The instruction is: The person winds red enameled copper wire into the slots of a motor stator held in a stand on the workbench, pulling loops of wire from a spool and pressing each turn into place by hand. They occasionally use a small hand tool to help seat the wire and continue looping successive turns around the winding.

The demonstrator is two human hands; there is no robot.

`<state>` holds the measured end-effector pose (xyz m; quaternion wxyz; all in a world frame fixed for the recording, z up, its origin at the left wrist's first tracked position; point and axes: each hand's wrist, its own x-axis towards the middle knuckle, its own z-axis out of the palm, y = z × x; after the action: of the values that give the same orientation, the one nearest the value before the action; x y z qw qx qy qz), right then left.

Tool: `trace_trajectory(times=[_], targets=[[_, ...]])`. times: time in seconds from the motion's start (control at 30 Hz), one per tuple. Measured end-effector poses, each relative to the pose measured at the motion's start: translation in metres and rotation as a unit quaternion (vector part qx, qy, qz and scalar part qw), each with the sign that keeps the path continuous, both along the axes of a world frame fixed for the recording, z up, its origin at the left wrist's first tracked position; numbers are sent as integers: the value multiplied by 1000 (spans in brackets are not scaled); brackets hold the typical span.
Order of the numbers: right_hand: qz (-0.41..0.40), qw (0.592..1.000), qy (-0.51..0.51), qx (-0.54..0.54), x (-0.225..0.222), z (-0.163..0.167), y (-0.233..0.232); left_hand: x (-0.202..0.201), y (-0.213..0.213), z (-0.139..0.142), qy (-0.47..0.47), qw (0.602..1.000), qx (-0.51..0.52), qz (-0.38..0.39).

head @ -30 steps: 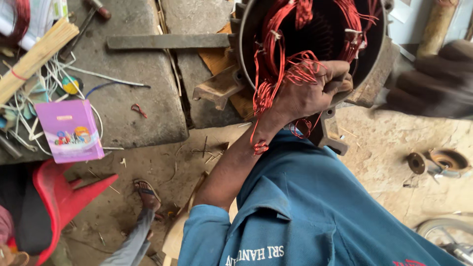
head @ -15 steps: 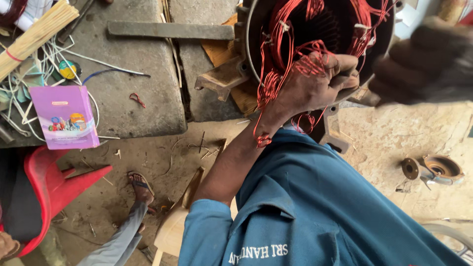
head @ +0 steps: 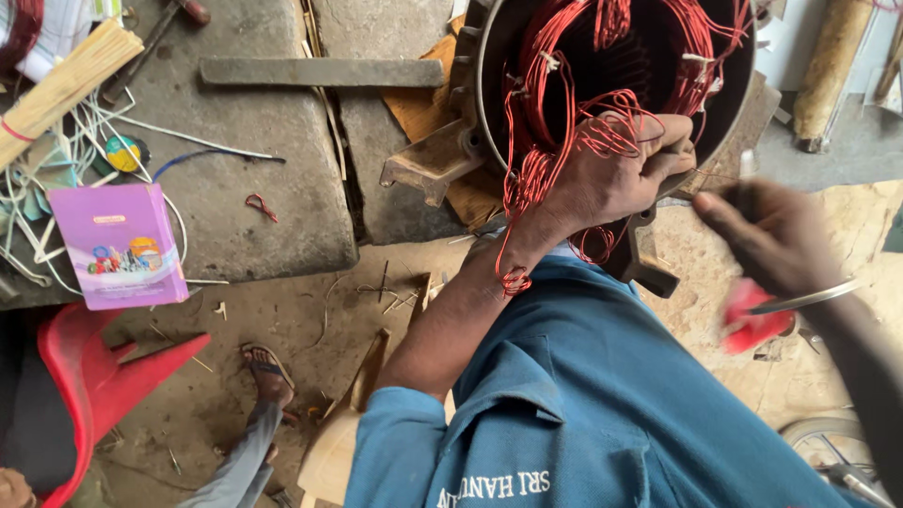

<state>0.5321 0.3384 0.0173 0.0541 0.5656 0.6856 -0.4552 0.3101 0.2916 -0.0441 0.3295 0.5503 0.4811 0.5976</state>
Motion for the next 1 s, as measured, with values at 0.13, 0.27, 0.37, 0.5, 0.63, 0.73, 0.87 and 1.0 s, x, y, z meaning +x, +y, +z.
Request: trace_trajectory(times=[0.13,0.27,0.37,0.5,0.63,0.73,0.87,1.0], targets=[[-120,980,146,-64,-26,-10,-26,-2,-5,-2,27,1000,-12,11],[-168,970,167,-55,-54,-3,-30,-4,-7,-1,85,995,-53,-16],[-272,941,172,-100,-45,7,-25,-1,-6,0,71,997,1,31],[-282,904,316,-53,4,3,-7,1,-3,-6,-8,1000,21,21],[158,939,87,293,26,-31,-2,2,-1,-12,38,999,30,22],[324,870,-19,372,28,-23,22,2,-1,-8,59,997,38,19],[419,803,164,391,6,10,71,-6,-8,3,26,999,-29,-17],[583,611,53,533,-29,6,90,-13,-10,11,65,994,-85,-38]])
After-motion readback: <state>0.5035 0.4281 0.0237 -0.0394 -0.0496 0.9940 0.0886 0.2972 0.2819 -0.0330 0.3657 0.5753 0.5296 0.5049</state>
